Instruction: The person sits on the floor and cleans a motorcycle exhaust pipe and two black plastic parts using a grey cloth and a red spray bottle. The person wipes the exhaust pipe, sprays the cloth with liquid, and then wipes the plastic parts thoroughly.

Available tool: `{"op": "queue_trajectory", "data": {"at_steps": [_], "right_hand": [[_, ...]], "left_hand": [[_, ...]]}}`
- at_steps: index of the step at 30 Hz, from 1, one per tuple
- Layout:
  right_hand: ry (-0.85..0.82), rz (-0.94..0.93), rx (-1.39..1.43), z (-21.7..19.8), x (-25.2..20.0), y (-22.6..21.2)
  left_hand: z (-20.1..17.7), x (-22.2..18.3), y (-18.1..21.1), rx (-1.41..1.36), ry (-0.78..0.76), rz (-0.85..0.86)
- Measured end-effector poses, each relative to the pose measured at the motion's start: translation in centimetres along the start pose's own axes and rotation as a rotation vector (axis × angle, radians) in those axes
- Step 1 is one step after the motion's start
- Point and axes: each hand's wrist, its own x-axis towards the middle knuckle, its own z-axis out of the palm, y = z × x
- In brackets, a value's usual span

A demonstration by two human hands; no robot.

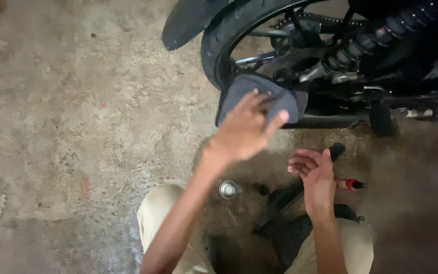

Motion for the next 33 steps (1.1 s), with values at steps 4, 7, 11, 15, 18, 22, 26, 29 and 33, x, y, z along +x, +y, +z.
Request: {"op": "queue_trajectory", "data": {"at_steps": [4,7,11,15,18,22,26,29,33], "right_hand": [[-0.008,0.010,0.066,-0.1,0.3,0.4],[0.000,0.034,0.114,-0.5,0.1,0.8],[-0.021,0.026,0.167,0.0,0.0,0.9],[0.010,0.054,0.121,-0.1,-0.4,0.3],[0.066,0.051,0.080,-0.5,-1.0,-0.1],[0.034,0.049,0.122,-0.7,-1.6,-0.3],[-0.007,0.007,0.149,-0.6,-1.9,-0.2],[-0.016,0.000,0.150,-1.0,-2.4,-0.4],[0.000,0.045,0.073,-1.5,-3.2,-1.2]], "left_hand": [[4.7,-3.0,2.8,0.286,0.377,0.109],[8.6,-3.1,1.7,0.202,0.440,0.057],[14.9,-4.2,0.5,0.015,0.559,-0.091],[20.5,-5.9,0.0,-0.774,0.723,-0.269],[21.0,-6.0,-1.1,-1.669,0.760,-0.480],[17.4,-6.1,-2.8,-2.124,0.650,-0.587],[12.7,-1.6,-4.0,-2.168,0.693,-0.201],[9.1,2.2,-6.5,-2.235,0.642,-0.153],[9.3,1.8,-5.4,-2.260,0.637,-0.153]]}}
